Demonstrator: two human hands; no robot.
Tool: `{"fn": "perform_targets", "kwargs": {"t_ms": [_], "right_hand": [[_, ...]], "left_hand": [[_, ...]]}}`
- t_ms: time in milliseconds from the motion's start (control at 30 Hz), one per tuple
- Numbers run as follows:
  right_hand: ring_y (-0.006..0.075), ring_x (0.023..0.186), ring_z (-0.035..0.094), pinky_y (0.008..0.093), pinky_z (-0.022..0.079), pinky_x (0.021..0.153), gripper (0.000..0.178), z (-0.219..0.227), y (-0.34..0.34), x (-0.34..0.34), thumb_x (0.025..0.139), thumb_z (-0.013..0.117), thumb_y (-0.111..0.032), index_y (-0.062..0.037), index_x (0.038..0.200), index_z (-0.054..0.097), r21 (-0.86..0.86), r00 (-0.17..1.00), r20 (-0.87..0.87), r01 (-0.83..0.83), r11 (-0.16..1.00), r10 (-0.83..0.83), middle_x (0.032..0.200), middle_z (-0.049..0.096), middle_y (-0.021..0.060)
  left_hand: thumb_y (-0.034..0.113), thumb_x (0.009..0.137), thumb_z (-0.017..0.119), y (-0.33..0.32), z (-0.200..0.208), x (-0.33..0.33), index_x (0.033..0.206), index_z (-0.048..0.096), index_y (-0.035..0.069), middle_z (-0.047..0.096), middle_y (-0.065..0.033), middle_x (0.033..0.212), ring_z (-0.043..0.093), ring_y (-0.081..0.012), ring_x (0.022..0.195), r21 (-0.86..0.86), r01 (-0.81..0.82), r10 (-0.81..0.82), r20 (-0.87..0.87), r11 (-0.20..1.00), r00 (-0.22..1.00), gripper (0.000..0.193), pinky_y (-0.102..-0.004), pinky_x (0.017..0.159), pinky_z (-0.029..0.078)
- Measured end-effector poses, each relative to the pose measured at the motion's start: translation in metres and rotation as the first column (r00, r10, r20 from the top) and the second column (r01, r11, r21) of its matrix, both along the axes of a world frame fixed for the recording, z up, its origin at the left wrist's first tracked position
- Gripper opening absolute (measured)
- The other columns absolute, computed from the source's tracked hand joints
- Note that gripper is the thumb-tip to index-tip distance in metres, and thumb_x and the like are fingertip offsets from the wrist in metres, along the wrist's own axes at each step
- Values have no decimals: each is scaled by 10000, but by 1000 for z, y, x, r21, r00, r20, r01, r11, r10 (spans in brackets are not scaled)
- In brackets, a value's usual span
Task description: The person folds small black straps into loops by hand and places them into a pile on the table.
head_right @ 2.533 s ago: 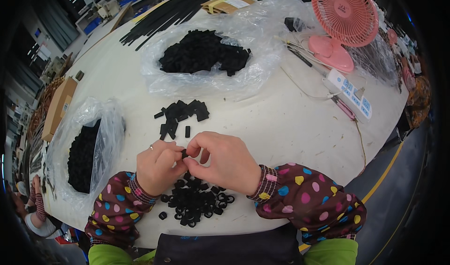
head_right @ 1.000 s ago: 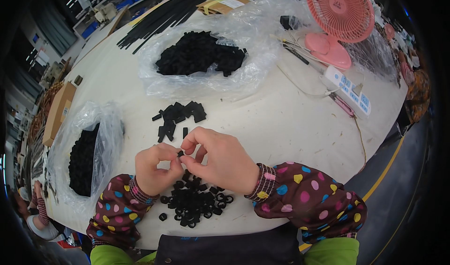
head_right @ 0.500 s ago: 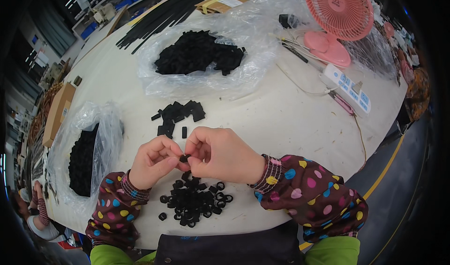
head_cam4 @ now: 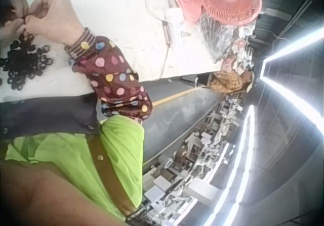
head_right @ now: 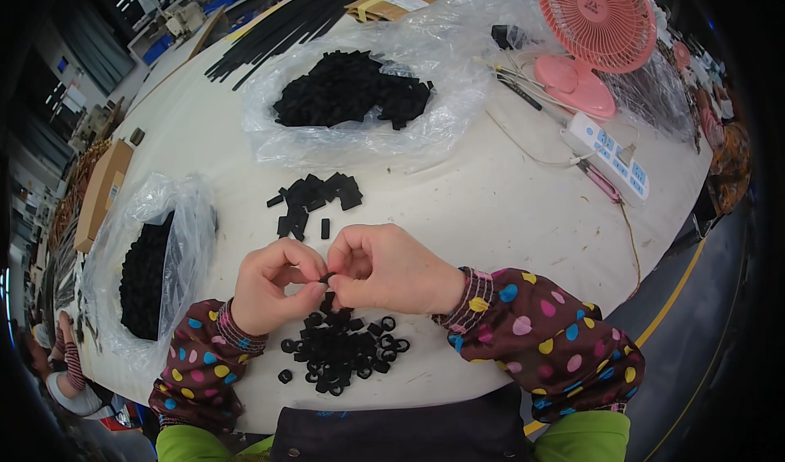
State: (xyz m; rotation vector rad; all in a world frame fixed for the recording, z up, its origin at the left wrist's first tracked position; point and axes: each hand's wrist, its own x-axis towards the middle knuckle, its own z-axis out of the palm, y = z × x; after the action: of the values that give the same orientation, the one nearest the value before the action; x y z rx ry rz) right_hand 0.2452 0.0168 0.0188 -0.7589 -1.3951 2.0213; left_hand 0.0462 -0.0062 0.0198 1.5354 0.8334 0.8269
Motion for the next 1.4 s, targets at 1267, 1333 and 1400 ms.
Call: {"fn": "perform_targets", "kwargs": {"t_ms": [1267,1333,1400], "right_hand": [[146,676,638,220,486,580,86,-7,1,0,873,536,-114,-40,913,516,-407,972,-233,-115,906,19,778,623,52],[140,675,638,222,486,576,74,-3,-2,-3,871,529,-100,-40,910,511,-400,973,-229,-93,912,-1,766,620,46],[126,692,634,213,484,576,83,2,-9,-7,836,579,-81,-28,877,531,-157,980,-91,161,974,-177,798,612,51]], "left_hand": [[25,859,587,4,-8,-5,925,511,9,597,-55,895,614,-106,811,-220,52,4,248,974,969,102,-233,732,512],[20,856,588,2,-9,-1,916,507,8,587,-48,885,604,-96,791,-170,-1,42,236,985,971,101,-227,717,508],[19,859,574,2,-13,3,907,498,4,564,-38,881,573,-85,781,-92,-155,169,176,984,970,91,-220,719,504]]}}
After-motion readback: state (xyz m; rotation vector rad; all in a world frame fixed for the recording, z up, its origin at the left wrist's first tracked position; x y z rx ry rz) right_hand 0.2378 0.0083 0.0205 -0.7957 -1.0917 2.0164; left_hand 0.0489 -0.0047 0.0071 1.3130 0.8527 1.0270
